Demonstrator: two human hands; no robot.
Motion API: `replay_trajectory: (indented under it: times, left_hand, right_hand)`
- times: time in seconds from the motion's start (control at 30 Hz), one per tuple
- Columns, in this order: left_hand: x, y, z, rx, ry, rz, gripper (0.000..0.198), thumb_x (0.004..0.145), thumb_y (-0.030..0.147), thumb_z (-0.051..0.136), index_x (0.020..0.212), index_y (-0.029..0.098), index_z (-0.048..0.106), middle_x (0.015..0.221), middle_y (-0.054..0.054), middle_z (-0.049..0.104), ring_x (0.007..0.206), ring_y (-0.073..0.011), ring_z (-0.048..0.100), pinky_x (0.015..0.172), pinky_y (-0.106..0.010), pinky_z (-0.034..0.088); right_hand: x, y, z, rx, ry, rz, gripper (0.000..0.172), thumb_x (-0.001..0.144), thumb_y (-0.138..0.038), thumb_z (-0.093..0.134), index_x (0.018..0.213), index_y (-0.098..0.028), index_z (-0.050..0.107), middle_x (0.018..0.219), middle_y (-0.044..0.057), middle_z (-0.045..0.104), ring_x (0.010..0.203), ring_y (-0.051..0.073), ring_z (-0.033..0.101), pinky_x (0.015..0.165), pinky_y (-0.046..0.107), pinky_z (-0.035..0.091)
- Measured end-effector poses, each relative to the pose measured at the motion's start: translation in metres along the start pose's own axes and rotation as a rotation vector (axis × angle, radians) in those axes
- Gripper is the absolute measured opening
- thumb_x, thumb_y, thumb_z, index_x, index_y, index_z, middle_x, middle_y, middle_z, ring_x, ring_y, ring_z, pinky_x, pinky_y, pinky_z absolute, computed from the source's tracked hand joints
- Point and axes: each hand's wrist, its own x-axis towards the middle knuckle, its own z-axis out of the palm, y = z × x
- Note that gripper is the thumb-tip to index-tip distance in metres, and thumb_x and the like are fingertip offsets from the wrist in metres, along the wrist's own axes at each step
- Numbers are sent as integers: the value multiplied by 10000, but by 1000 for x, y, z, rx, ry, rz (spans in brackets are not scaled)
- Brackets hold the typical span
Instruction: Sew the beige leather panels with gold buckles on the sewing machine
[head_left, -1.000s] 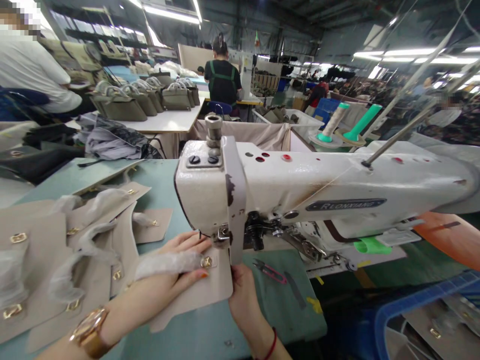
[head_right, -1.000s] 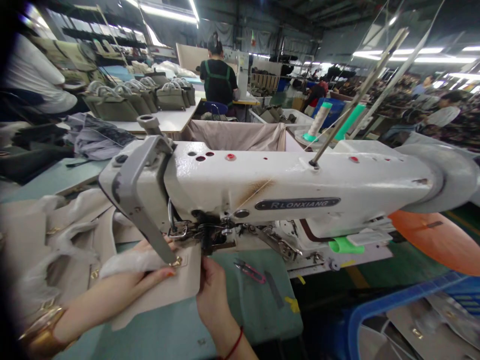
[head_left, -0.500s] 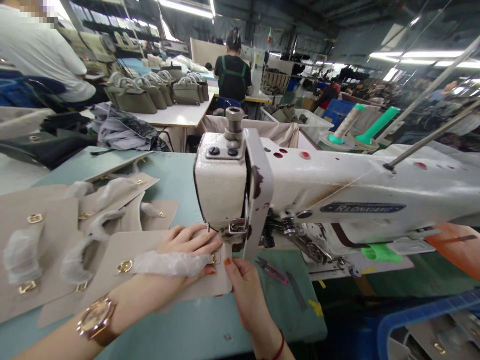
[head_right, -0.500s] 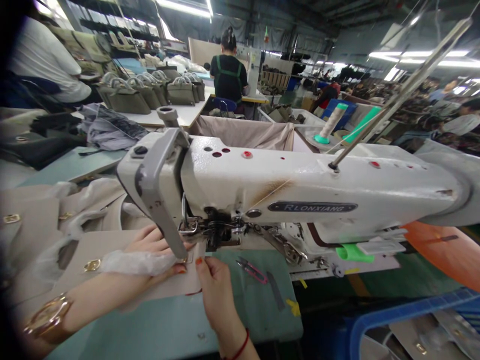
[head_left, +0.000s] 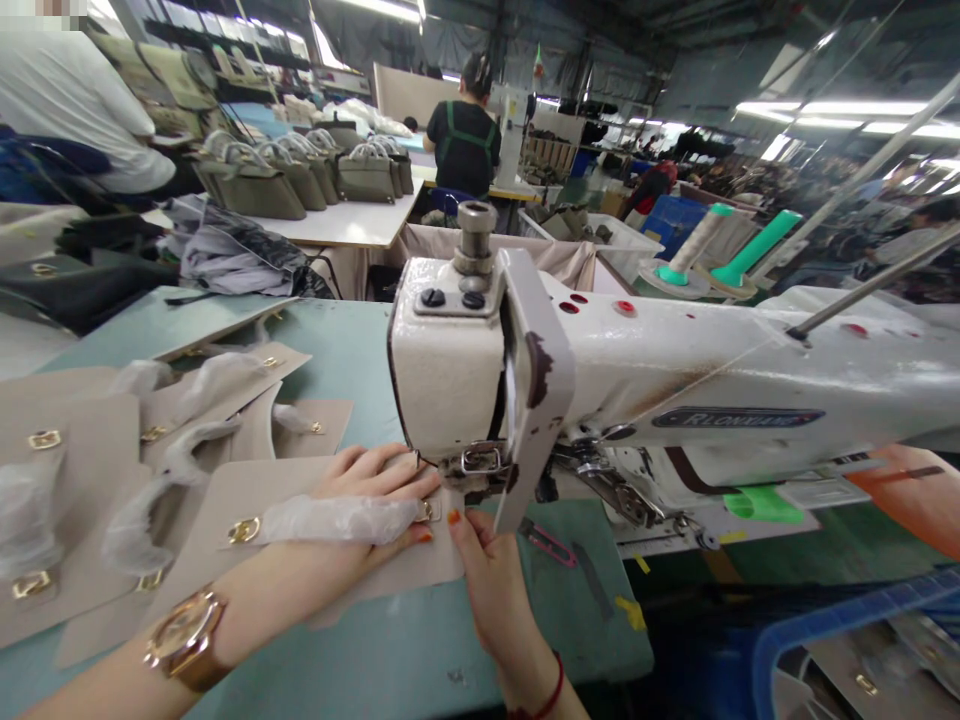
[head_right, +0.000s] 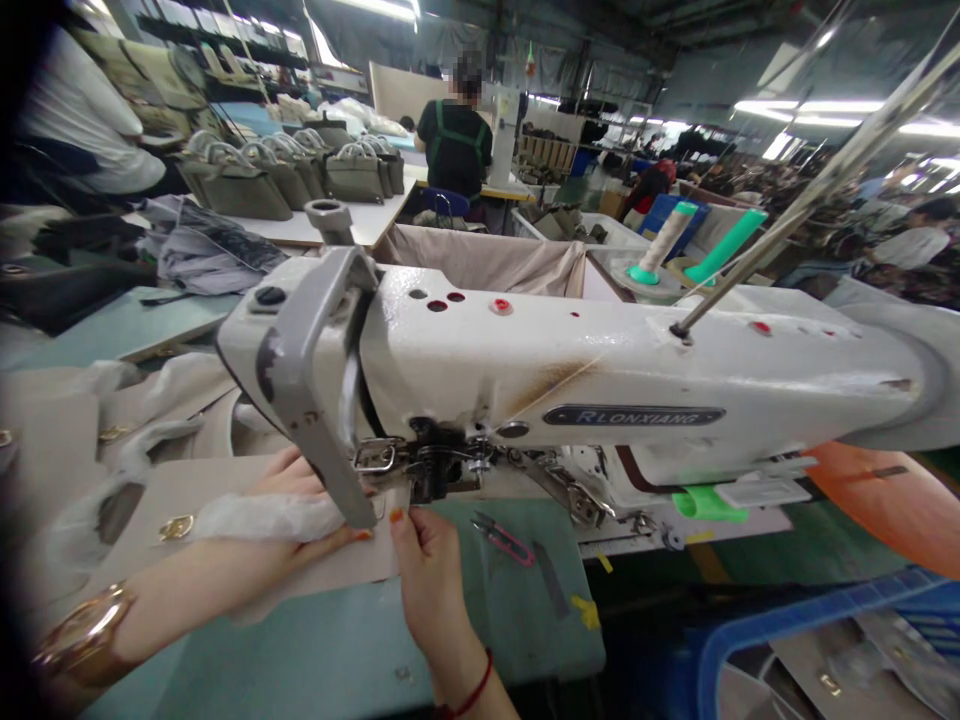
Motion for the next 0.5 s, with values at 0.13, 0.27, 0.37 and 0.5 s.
replay_trajectory:
  times: [0.13, 0.27, 0.37, 0.5]
  left_hand:
    - [4, 2, -6, -26, -96, -34, 315, 919, 421, 417, 1115, 252, 596, 1132, -35, 643, 1092, -282, 517, 898, -486, 390]
    - [4, 1, -5, -62, -98, -32, 307, 927, 420, 392, 1110, 246, 568, 1128, -35, 625, 1088, -284, 503, 875, -496, 402]
    - [4, -3, 1, -62, -75, -30, 291, 924, 424, 397, 1088, 243, 555, 1105, -33, 623, 1121, -297, 470, 875, -494, 401]
    - [3, -9, 9, -44, 12, -12, 260, 915, 412, 424, 1083, 256, 546, 1070, -34, 618, 1093, -281, 479, 859, -459, 414]
  right_hand:
    - [5, -1, 0, -12, 13, -41, 342, 833, -439, 537, 689, -132, 586, 641, -15, 449, 615, 89, 378, 555, 205, 349]
    - [6, -1, -1, -31, -5, -61, 341, 851, -437, 523, 768, -131, 646, 656, -6, 494, 619, 91, 408, 563, 206, 376]
    - [8, -3, 0, -14, -6, -90, 321, 857, -428, 525, 820, -146, 673, 687, 3, 545, 646, 99, 467, 607, 211, 429]
    - [9, -6, 2, -1, 1, -4, 385, 834, -507, 523, 863, -155, 675, 687, 13, 566, 609, 118, 518, 517, 223, 484]
